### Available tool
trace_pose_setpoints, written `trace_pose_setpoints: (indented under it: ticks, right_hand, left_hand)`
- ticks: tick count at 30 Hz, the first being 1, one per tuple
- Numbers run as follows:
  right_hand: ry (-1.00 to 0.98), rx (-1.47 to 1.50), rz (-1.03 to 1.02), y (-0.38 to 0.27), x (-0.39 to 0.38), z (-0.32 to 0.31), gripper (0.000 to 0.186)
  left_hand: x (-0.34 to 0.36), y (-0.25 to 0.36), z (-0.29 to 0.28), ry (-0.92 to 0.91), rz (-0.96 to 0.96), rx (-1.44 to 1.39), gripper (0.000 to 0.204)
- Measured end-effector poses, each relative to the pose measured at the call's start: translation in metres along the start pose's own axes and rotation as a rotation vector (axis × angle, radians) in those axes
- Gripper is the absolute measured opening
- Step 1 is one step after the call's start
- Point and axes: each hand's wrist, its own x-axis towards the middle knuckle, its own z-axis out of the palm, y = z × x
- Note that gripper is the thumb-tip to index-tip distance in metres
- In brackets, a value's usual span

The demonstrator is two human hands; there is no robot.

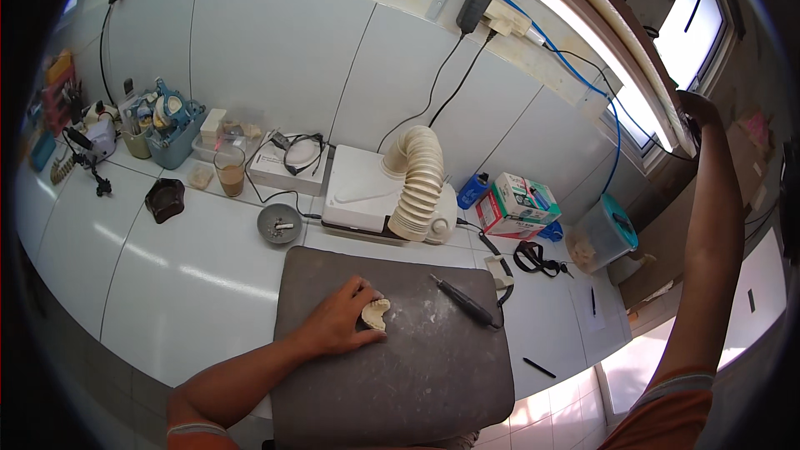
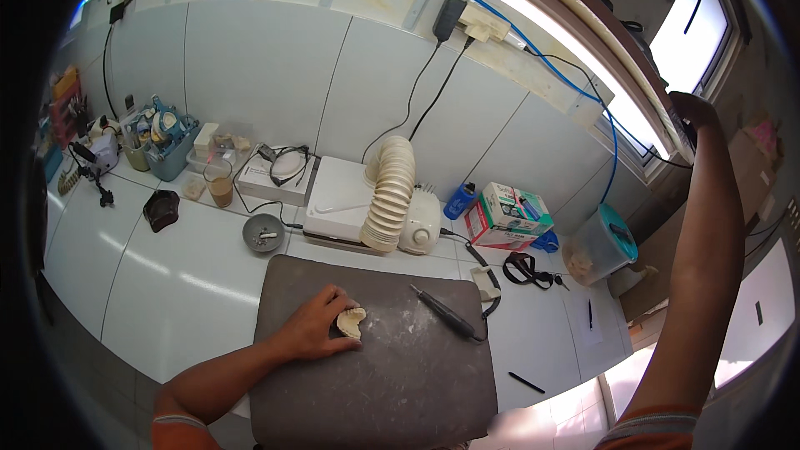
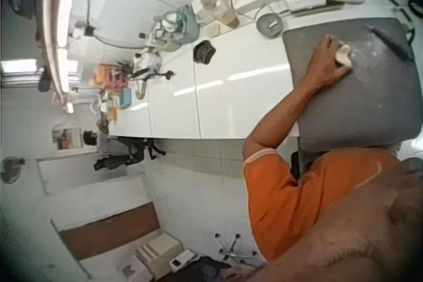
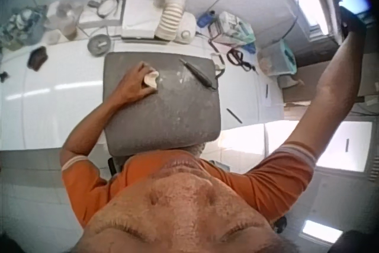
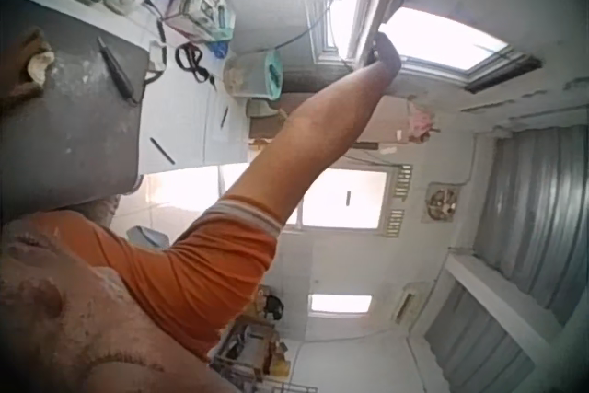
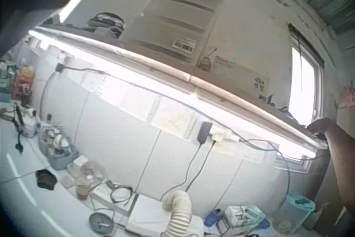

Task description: The person shapes a dental cast using a handheld rotary tool, turns on an overhead lamp, and trims the dental cast.

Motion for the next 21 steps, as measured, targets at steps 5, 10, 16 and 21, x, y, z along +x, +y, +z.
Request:
trace_pose_setpoints:
  ticks: [5, 10, 16, 21]
  right_hand:
    - [0.0, 0.137, 0.055, 0.015, 0.001, 0.014, 0.048]
    - [0.031, 0.261, 0.14, 0.02, -0.006, 0.012, 0.054]
    - [0.084, 0.409, 0.247, 0.026, -0.009, 0.014, 0.061]
    - [0.141, 0.448, 0.262, 0.054, -0.015, -0.021, 0.069]
  left_hand:
    - [0.002, 0.005, -0.002, -0.034, -0.047, -0.005, 0.072]
    - [0.003, 0.005, -0.002, -0.033, -0.03, -0.01, 0.072]
    - [0.003, 0.006, -0.002, -0.03, -0.041, -0.036, 0.071]
    - [-0.004, 0.003, -0.002, -0.023, 0.0, -0.045, 0.069]
